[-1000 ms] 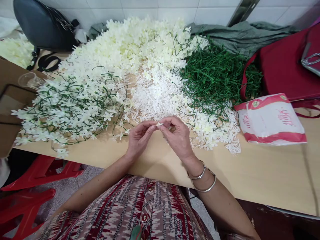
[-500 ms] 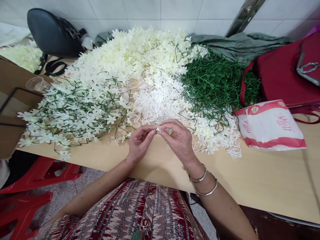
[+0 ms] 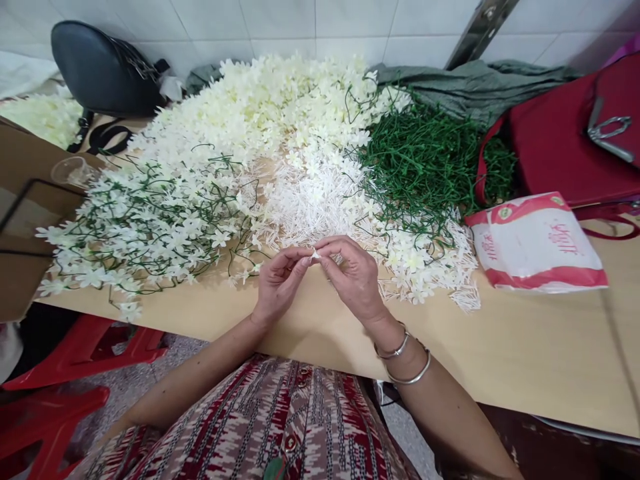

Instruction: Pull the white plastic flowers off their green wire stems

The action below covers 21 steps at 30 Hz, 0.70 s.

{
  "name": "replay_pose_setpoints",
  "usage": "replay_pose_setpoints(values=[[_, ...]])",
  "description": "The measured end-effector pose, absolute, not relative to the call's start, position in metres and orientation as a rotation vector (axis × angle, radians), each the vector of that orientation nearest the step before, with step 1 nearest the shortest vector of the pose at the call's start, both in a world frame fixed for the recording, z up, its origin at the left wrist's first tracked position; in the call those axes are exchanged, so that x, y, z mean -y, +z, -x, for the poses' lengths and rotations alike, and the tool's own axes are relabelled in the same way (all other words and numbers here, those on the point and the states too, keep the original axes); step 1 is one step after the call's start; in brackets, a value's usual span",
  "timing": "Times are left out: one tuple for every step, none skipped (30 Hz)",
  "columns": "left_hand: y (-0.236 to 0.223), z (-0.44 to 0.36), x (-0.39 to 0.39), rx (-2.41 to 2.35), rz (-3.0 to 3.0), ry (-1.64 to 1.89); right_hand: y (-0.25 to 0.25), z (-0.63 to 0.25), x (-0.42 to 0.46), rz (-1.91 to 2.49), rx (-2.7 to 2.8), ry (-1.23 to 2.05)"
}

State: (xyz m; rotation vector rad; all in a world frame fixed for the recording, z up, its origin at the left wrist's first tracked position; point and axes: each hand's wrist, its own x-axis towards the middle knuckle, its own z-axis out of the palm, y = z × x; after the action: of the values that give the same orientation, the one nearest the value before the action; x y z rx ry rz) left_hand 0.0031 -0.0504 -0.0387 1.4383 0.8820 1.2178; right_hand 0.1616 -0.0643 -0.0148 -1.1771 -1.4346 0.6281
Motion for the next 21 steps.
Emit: replay_pose_setpoints(values=[[-0.039,-0.003,0.051,-0.858,-1.449,1.208,-0.016,-0.161,0.064,1.174,1.420,0.617],[-0.039,-0.004,0.051,-0.832,-1.467,1.201,-0.017,-0.161,0.063,1.168,1.402,0.601],[-0.039,-0.004,0.052,-0.810,-1.490,1.194,-0.017,-0.162,0.062,1.157,1.383,0.580],[-0.037,-0.005,0.053,-0.799,-1.513,1.189,-0.017,-0.164,0.061,1.143,1.359,0.554],[-0.034,-0.006,0.053,-0.807,-1.536,1.188,-0.016,-0.167,0.060,1.127,1.327,0.521],[-0.031,-0.007,0.054,-0.832,-1.562,1.190,-0.013,-0.171,0.059,1.119,1.287,0.482],[-0.028,-0.010,0.053,-0.866,-1.594,1.191,-0.011,-0.177,0.057,1.114,1.234,0.434],[-0.024,-0.013,0.052,-0.903,-1.633,1.191,-0.008,-0.183,0.055,1.113,1.168,0.378],[-0.021,-0.017,0.049,-0.934,-1.686,1.188,-0.005,-0.191,0.053,1.123,1.104,0.320],[-0.018,-0.022,0.045,-0.952,-1.753,1.179,-0.003,-0.198,0.051,1.128,1.046,0.272],[-0.016,-0.028,0.039,-0.955,-1.840,1.157,-0.001,-0.206,0.048,1.129,1.003,0.231],[-0.015,-0.034,0.031,-0.938,-1.944,1.128,0.000,-0.212,0.046,1.125,0.978,0.192],[-0.015,-0.040,0.023,-0.920,-2.070,1.075,0.000,-0.218,0.044,1.119,0.958,0.162],[-0.015,-0.047,0.014,-0.903,-2.201,1.024,-0.001,-0.222,0.042,1.119,0.947,0.145],[-0.016,-0.053,0.005,-0.889,-2.319,0.981,-0.002,-0.226,0.040,1.120,0.940,0.137],[-0.017,-0.059,-0.004,-0.892,-2.427,0.931,-0.003,-0.228,0.039,1.123,0.934,0.136],[-0.017,-0.065,-0.011,-0.912,-2.520,0.883,-0.004,-0.229,0.038,1.125,0.927,0.140],[-0.018,-0.069,-0.018,-0.944,-2.594,0.826,-0.004,-0.229,0.037,1.127,0.920,0.145],[-0.018,-0.073,-0.023,-0.974,-2.666,0.763,-0.004,-0.229,0.037,1.127,0.913,0.149],[-0.017,-0.077,-0.027,-1.002,-2.734,0.695,-0.004,-0.229,0.036,1.128,0.908,0.151],[-0.017,-0.080,-0.030,-1.017,-2.801,0.625,-0.004,-0.229,0.036,1.130,0.905,0.150]])
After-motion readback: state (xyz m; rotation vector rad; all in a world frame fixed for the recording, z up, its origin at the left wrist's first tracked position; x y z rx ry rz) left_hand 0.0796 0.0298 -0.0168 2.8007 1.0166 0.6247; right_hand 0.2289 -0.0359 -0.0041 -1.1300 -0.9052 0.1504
